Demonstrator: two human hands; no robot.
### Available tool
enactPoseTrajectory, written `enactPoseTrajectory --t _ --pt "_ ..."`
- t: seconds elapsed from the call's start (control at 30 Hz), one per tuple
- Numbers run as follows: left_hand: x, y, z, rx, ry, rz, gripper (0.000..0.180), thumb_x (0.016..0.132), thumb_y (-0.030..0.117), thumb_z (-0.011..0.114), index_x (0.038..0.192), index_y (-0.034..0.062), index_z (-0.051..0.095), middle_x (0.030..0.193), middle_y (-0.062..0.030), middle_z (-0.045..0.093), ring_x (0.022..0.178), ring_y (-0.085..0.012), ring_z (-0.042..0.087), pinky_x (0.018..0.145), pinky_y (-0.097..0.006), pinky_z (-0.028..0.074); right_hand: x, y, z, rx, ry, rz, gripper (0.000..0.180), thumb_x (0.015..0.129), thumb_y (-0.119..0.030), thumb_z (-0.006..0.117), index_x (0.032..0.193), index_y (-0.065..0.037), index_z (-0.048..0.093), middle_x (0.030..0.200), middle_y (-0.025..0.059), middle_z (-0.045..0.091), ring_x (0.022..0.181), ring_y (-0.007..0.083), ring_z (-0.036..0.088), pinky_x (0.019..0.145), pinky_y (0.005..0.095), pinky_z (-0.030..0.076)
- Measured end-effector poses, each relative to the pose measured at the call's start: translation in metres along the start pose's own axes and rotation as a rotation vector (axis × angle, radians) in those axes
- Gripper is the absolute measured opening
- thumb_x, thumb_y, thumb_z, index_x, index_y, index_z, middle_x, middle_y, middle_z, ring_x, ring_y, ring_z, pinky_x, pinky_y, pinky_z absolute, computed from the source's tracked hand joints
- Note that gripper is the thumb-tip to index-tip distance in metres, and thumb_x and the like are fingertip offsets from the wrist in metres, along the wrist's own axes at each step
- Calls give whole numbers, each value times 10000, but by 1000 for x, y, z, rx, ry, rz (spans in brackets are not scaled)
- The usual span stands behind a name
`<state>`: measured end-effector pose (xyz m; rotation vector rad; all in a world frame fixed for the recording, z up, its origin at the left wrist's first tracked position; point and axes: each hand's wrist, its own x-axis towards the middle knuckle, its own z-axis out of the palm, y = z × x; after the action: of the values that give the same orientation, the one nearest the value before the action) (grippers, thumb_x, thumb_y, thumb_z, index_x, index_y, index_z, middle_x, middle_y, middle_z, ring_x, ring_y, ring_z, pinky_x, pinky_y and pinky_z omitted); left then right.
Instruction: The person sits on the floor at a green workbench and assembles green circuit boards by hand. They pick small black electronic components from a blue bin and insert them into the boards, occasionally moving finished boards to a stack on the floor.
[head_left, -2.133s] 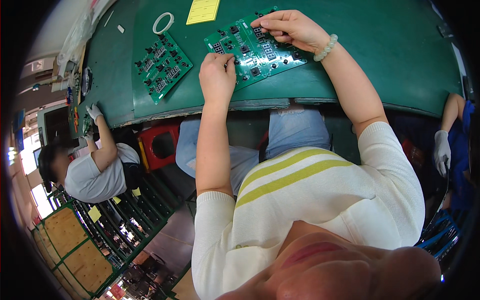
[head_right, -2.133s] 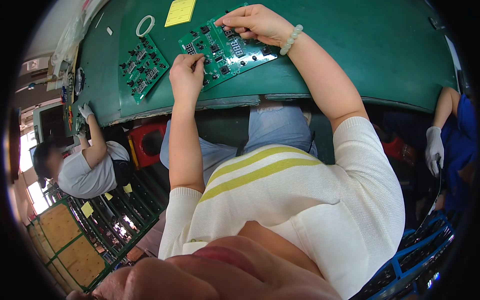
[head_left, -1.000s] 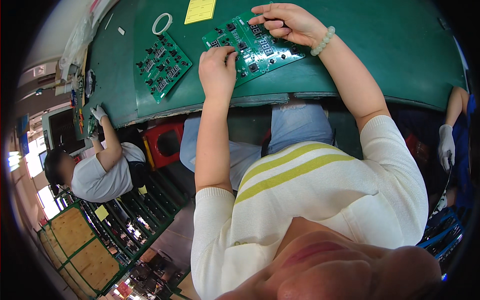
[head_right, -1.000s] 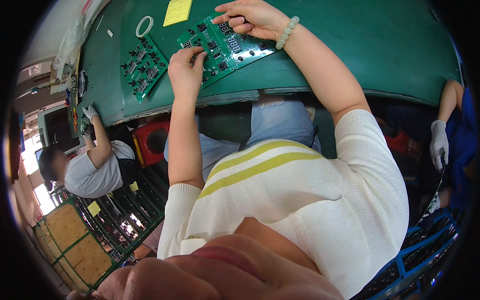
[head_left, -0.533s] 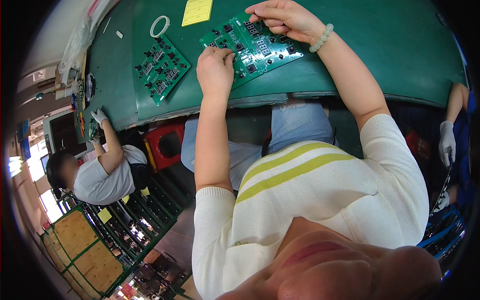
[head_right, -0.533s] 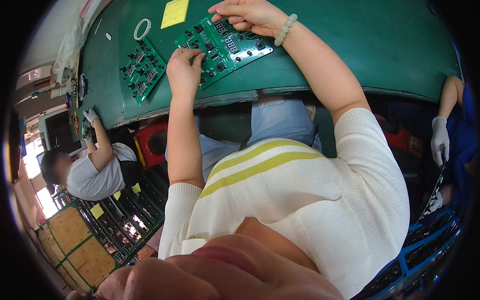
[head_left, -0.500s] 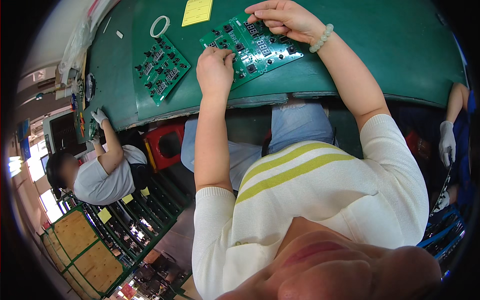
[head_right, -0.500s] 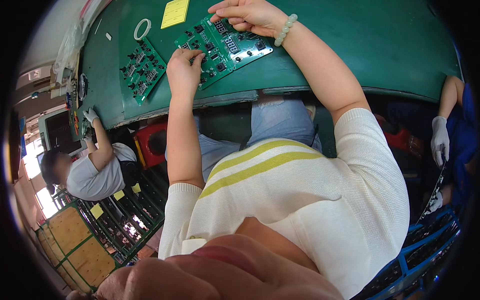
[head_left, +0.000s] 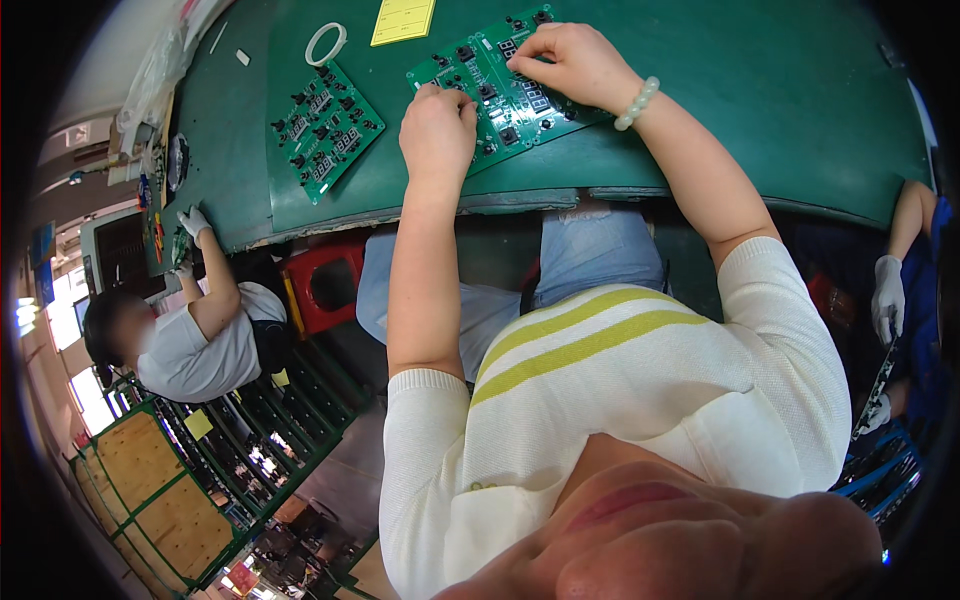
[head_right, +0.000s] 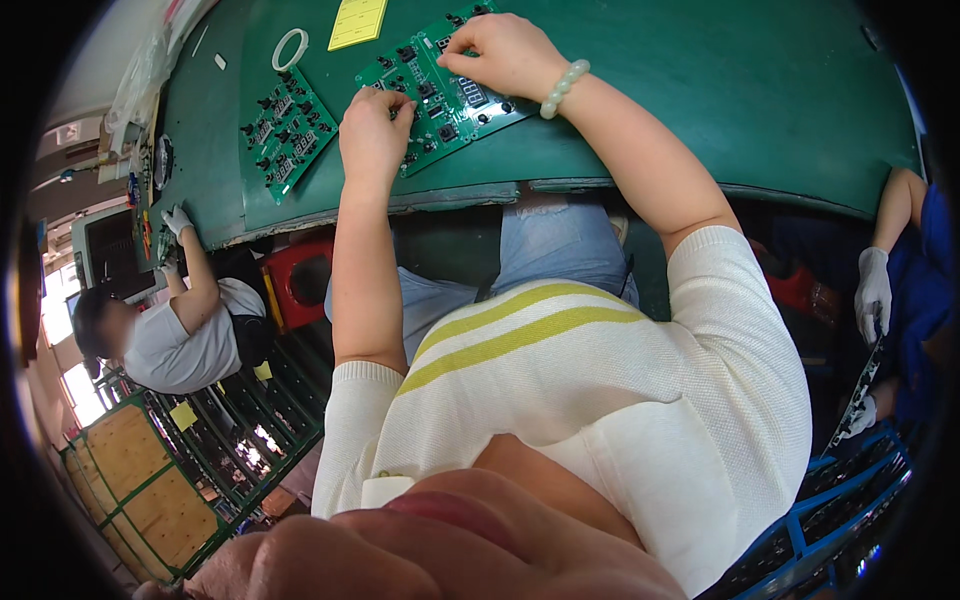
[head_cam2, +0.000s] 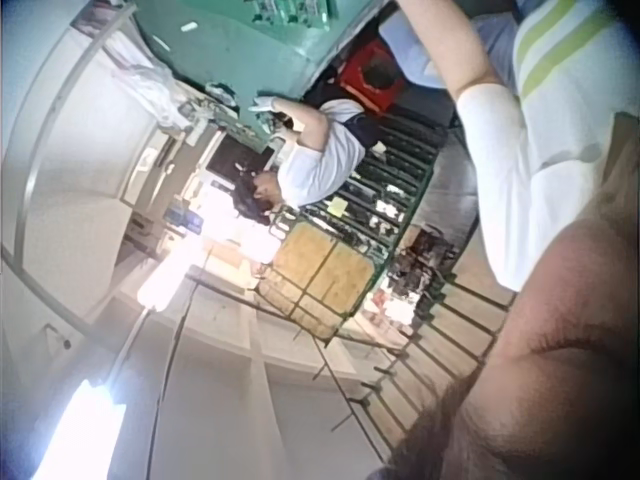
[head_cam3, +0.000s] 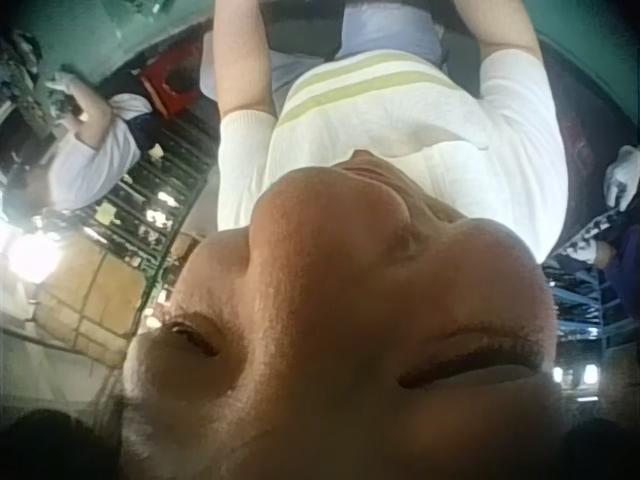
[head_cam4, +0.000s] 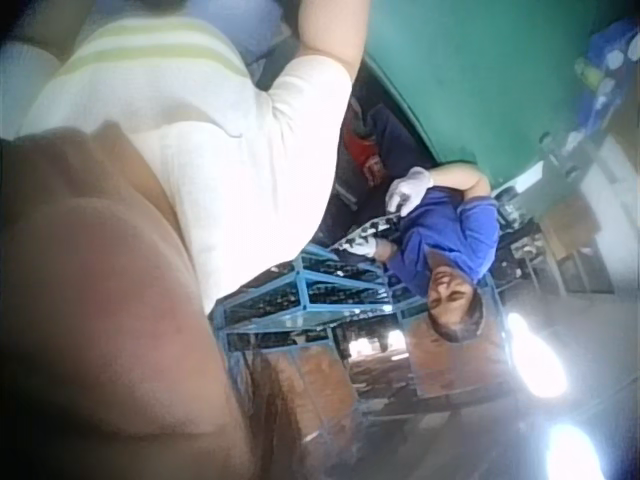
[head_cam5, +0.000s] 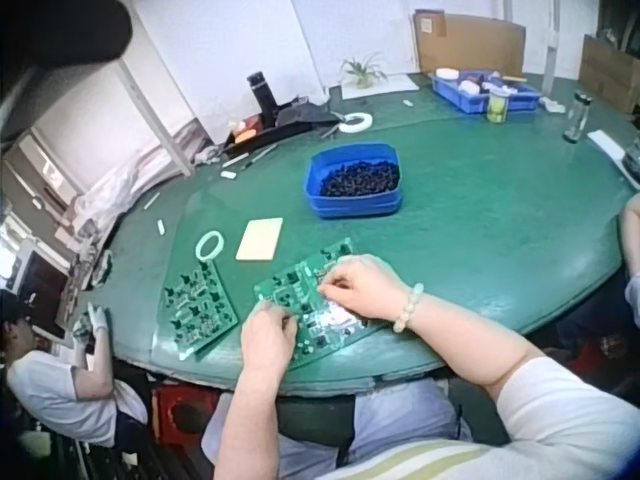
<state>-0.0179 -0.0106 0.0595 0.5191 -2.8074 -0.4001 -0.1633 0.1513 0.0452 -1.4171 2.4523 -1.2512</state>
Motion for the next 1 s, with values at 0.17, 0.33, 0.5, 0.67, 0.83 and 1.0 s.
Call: enactPoseTrajectory --t 0.17,0.33,0.5,0.67,0.83,1.0 --pt "0 3 7 10 46 -22 116 815 161 716 860 61 754 954 -125 663 844 -326 666 739 -436 544 -8 -14 12 -278 -11 -17 217 910 -351 628 917 -175 756 847 9 660 798 251 666 674 396 538" --pt "-3 -3 5 -81 67 -16 117 830 164 707 847 58 753 934 -130 655 810 -324 666 716 -435 542 -10 -11 24 -303 -49 -75 218 918 -342 620 925 -171 755 855 14 666 792 248 671 669 396 537" --pt "-19 -3 17 -219 221 -79 127 841 168 709 863 48 743 911 -123 647 735 -300 652 669 -406 528 -10 -11 24 -329 -43 -99 215 925 -326 611 933 -161 748 849 21 659 772 255 669 662 399 533" --pt "-30 -7 16 -309 339 -120 105 840 120 708 886 29 731 882 -95 628 624 -207 590 597 -343 493 -10 -8 26 -311 -10 -139 207 921 -310 616 932 -147 742 840 30 648 762 258 665 651 403 528" --pt "-35 -7 13 -365 377 -135 100 840 98 712 895 15 725 872 -74 604 560 -136 515 553 -301 458 -10 -6 26 -316 -10 -121 189 906 -295 631 916 -143 743 846 29 648 761 252 668 655 394 535" --pt "-42 -8 17 -376 367 -149 100 856 108 704 901 21 725 894 -76 601 558 -139 518 542 -300 461 -11 -11 26 -354 20 -92 164 872 -274 660 871 -131 740 849 30 651 745 248 673 638 381 541"
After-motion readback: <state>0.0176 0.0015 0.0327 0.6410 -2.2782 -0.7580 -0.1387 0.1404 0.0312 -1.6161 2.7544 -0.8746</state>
